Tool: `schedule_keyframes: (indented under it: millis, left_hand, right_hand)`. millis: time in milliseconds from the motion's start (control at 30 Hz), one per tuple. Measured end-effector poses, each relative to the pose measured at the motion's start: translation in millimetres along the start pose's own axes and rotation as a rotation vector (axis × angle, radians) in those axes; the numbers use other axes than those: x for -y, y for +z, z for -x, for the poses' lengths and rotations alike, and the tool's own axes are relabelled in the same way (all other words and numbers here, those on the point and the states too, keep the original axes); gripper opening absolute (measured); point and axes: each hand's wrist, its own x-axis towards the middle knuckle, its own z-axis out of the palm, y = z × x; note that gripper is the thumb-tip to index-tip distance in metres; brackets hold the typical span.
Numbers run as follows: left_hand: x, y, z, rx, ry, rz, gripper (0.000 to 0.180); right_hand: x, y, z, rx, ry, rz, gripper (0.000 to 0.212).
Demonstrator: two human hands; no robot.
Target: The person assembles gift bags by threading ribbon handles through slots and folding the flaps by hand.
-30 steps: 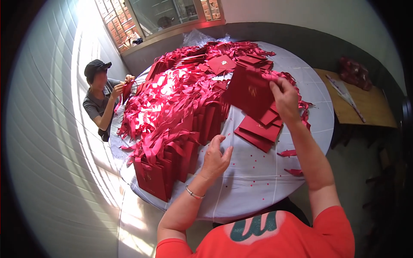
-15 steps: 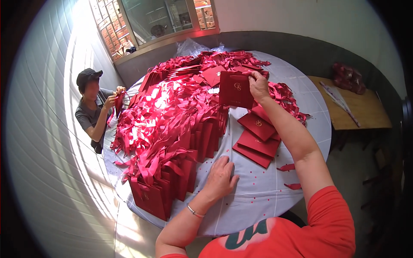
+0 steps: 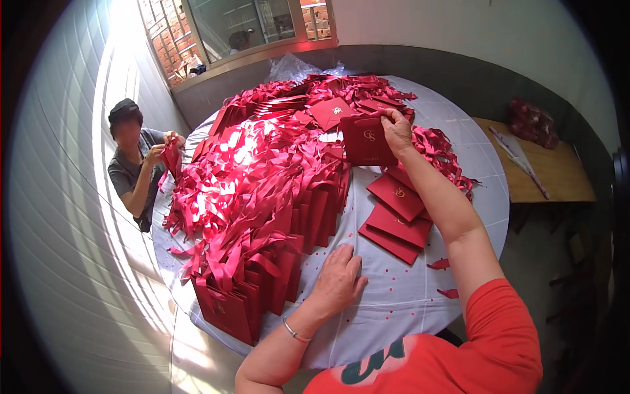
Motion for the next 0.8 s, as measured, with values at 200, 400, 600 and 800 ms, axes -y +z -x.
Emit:
schedule_keyframes:
  millis: [200,400,600,800]
  left_hand:
    - [-1.9,5.2,-0.1,-0.024,0.025,-0.025,0.042]
    - [3.9,3.5,7.0,-0.023,0.038,-0.009,0.039]
    - [-0.1,4.6,-3.9,0.018,0.054,-0.002,0.042]
    - [7.4,2.0,5.2,-0.009,0.049,-0.023,0.042]
  right_hand:
    - [-23.2,21.7,6.4,0.014,0.084,-0.274,0.015]
    - [-18.1,42.8,6.7,0.087,0.124,-0.186,0.019]
    - [-66.4,2.4,-2.8,0.171,-0.167,0.406,0.083]
    - [-45.8,-6.4,8.8,0.561,0.197,0.723,0.115]
